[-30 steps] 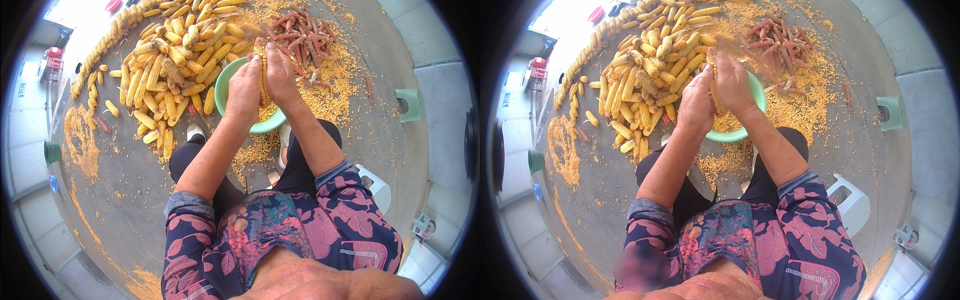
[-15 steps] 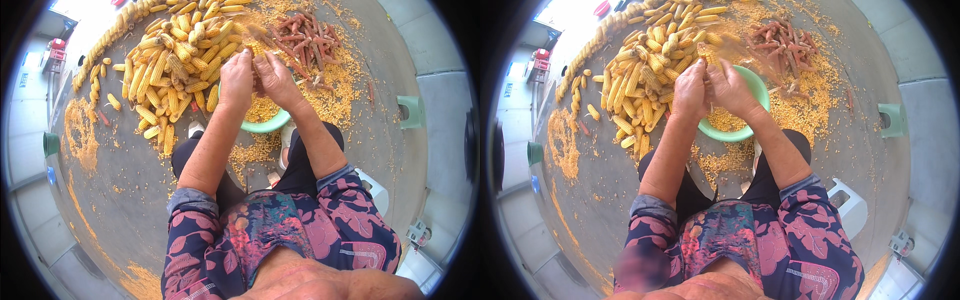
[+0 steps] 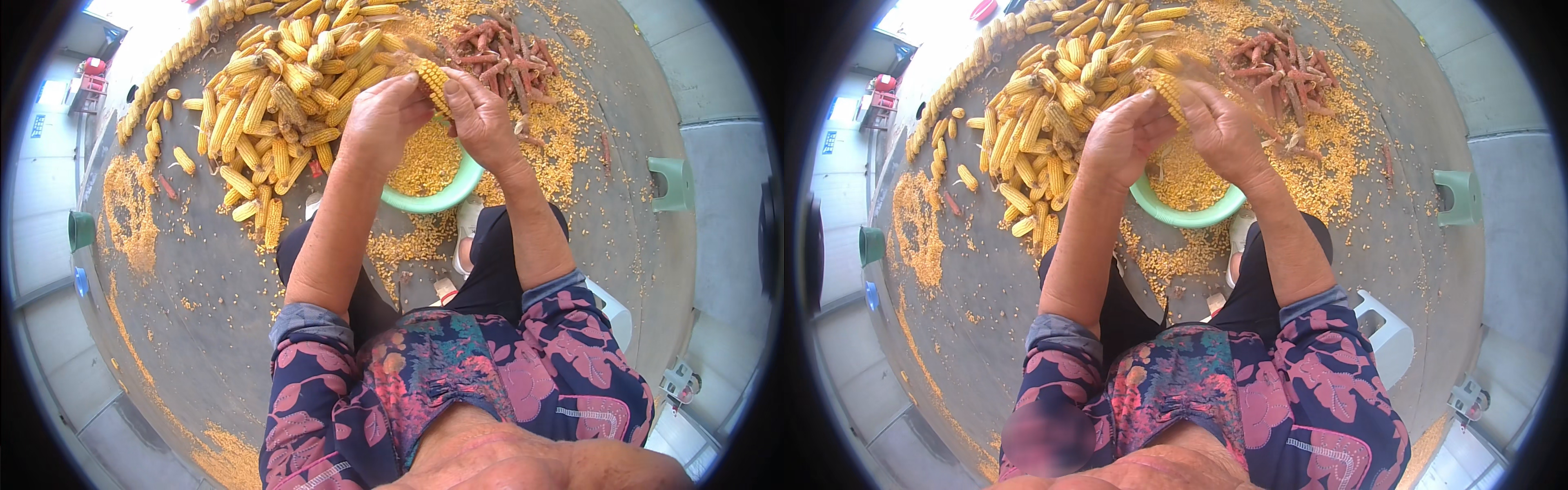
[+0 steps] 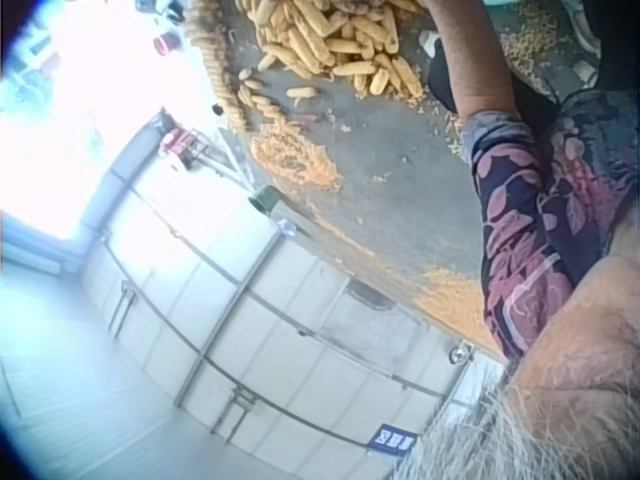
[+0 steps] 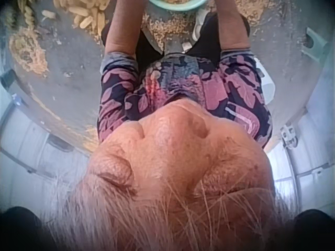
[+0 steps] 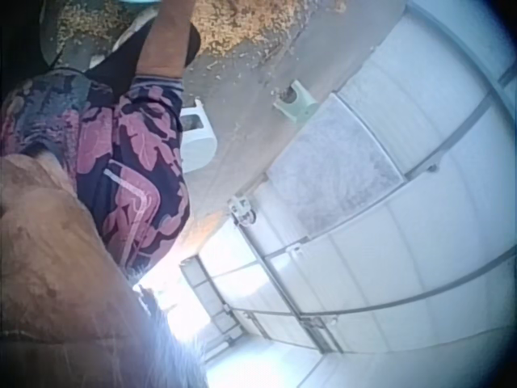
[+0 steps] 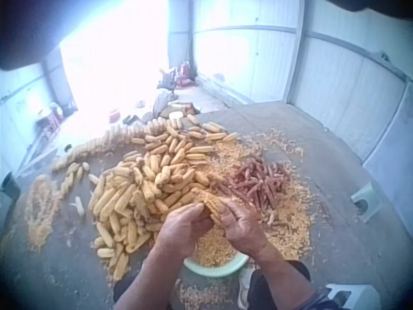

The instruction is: The person sits on a low stool and shucks dried corn cobs by hand, removing kernels into a green bowl. The person handles multiple cobs one at a time, rubbing them to separate the kernels, and discards the empty cobs to the side.

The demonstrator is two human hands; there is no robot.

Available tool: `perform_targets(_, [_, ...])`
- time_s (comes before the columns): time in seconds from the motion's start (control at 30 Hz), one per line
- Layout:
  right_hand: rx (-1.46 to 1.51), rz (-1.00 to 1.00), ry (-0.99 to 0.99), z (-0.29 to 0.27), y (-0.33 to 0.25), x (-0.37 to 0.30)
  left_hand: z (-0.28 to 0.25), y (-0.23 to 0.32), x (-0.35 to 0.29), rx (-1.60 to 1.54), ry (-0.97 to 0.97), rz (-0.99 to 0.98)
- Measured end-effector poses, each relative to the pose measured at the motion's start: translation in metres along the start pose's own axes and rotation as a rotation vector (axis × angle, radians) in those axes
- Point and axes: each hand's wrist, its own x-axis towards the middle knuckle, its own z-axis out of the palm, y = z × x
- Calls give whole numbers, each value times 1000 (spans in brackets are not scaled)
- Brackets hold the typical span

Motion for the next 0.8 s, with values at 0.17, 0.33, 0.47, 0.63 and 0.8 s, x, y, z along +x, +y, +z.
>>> perform_targets(0.17, [10, -3, -23, -2, -2, 0, 2, -2, -1, -6, 26, 0])
perform_targets(0.33, [-160, -115, 9, 1, -4, 0, 7, -2, -1, 28, 86, 12])
perform_targets(0.47, [-299, -182, 60, 8, -5, -2, 6, -8, 1, 74, 124, 75])
perform_targets(0.63, [-19, 1, 20, 3, -1, 0, 13, -11, 0, 236, 95, 191])
perform_targets(0.8, [238, 201, -73, -13, -3, 0, 22, -2, -8, 116, 29, 132])
